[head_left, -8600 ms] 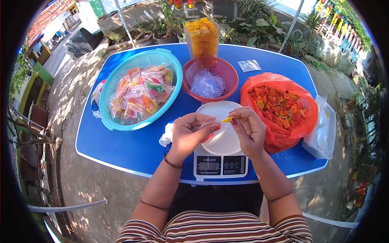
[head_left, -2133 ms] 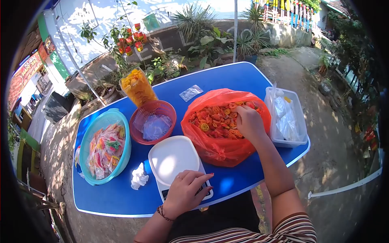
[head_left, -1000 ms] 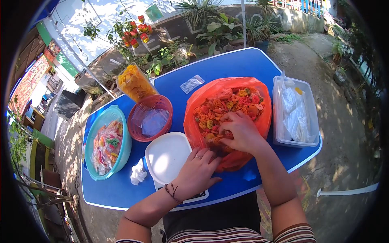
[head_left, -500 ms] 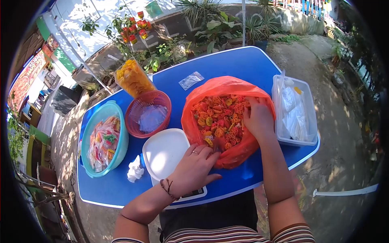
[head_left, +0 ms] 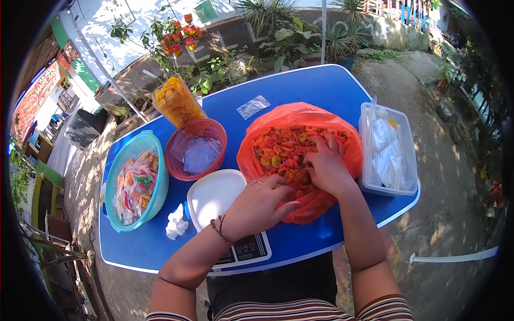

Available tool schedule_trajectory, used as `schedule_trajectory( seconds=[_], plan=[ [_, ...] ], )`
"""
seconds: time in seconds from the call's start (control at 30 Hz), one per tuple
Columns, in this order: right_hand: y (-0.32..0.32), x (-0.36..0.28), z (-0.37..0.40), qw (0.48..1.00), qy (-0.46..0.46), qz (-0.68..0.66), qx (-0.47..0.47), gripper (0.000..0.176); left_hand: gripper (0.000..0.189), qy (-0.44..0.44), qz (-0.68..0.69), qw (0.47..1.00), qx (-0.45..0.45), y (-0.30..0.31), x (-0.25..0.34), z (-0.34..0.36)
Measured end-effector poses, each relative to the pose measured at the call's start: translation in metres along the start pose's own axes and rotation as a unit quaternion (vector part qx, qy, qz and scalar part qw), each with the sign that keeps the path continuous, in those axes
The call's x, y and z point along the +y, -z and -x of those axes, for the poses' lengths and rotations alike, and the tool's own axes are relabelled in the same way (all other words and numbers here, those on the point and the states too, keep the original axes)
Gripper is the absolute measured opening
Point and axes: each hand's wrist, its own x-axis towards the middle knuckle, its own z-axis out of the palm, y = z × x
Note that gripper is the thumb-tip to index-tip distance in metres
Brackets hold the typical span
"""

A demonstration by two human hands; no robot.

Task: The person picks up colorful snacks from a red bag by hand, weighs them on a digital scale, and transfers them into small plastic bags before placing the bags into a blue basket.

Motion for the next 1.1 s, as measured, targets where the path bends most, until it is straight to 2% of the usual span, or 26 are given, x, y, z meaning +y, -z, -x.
schedule_trajectory(
  seconds=[0.1, 0.17, 0.2, 0.27, 0.3, 0.37, 0.47, 0.5, 0.57, 0.63, 0.67, 0.77, 0.87, 0.93, 1.1],
  plan=[
    [-0.002, 0.001, -0.003, 0.998, 0.029, 0.0, 0.062, 0.011, 0.032, 0.021, -0.013, 0.998, 0.05, -0.002, -0.014, -0.015],
    [0.001, 0.002, -0.007, 0.99, 0.054, -0.035, 0.127, 0.011, 0.033, 0.018, 0.045, 0.992, 0.117, 0.002, -0.015, -0.024],
    [0.004, 0.002, -0.008, 0.984, 0.062, -0.111, 0.121, 0.012, 0.035, 0.016, 0.074, 0.986, 0.15, 0.002, -0.015, -0.028],
    [0.009, -0.004, -0.007, 0.955, 0.075, -0.265, 0.107, 0.013, 0.034, 0.045, 0.159, 0.973, 0.161, 0.001, -0.016, -0.034],
    [0.009, -0.006, -0.007, 0.95, 0.11, -0.27, 0.109, 0.014, 0.034, 0.06, 0.201, 0.963, 0.166, -0.001, -0.017, -0.036],
    [0.007, -0.009, -0.006, 0.936, 0.181, -0.281, 0.111, 0.015, 0.03, 0.083, 0.171, 0.971, 0.147, 0.002, -0.023, -0.034],
    [0.006, -0.012, -0.005, 0.93, 0.145, -0.324, 0.095, 0.017, 0.023, 0.112, 0.163, 0.973, 0.12, 0.006, -0.024, -0.03],
    [0.005, -0.01, -0.005, 0.939, 0.136, -0.3, 0.102, 0.019, 0.021, 0.121, 0.168, 0.972, 0.111, 0.007, -0.023, -0.028],
    [0.003, -0.004, -0.008, 0.954, 0.119, -0.25, 0.113, 0.026, 0.023, 0.102, 0.087, 0.985, 0.105, 0.004, -0.027, -0.026],
    [-0.001, -0.003, -0.008, 0.988, -0.016, -0.024, 0.151, 0.037, 0.025, 0.095, 0.056, 0.988, 0.108, 0.003, -0.026, -0.025],
    [-0.003, -0.002, -0.008, 0.978, -0.083, 0.09, 0.167, 0.043, 0.025, 0.099, 0.066, 0.986, 0.114, 0.002, -0.023, -0.024],
    [-0.021, 0.015, -0.008, 0.975, -0.133, 0.125, 0.126, 0.057, 0.023, 0.092, 0.057, 0.988, 0.109, 0.006, -0.018, -0.019],
    [-0.017, 0.0, -0.008, 0.993, -0.08, 0.059, 0.065, 0.056, 0.021, 0.085, 0.045, 0.99, 0.101, 0.009, -0.016, -0.019],
    [-0.03, -0.005, -0.008, 0.997, -0.008, -0.004, 0.079, 0.055, 0.022, 0.085, 0.048, 0.989, 0.109, 0.011, -0.017, -0.021],
    [-0.033, -0.034, -0.002, 0.967, 0.161, -0.188, 0.063, 0.043, 0.023, 0.091, 0.073, 0.982, 0.145, 0.015, -0.026, -0.033]
  ],
)
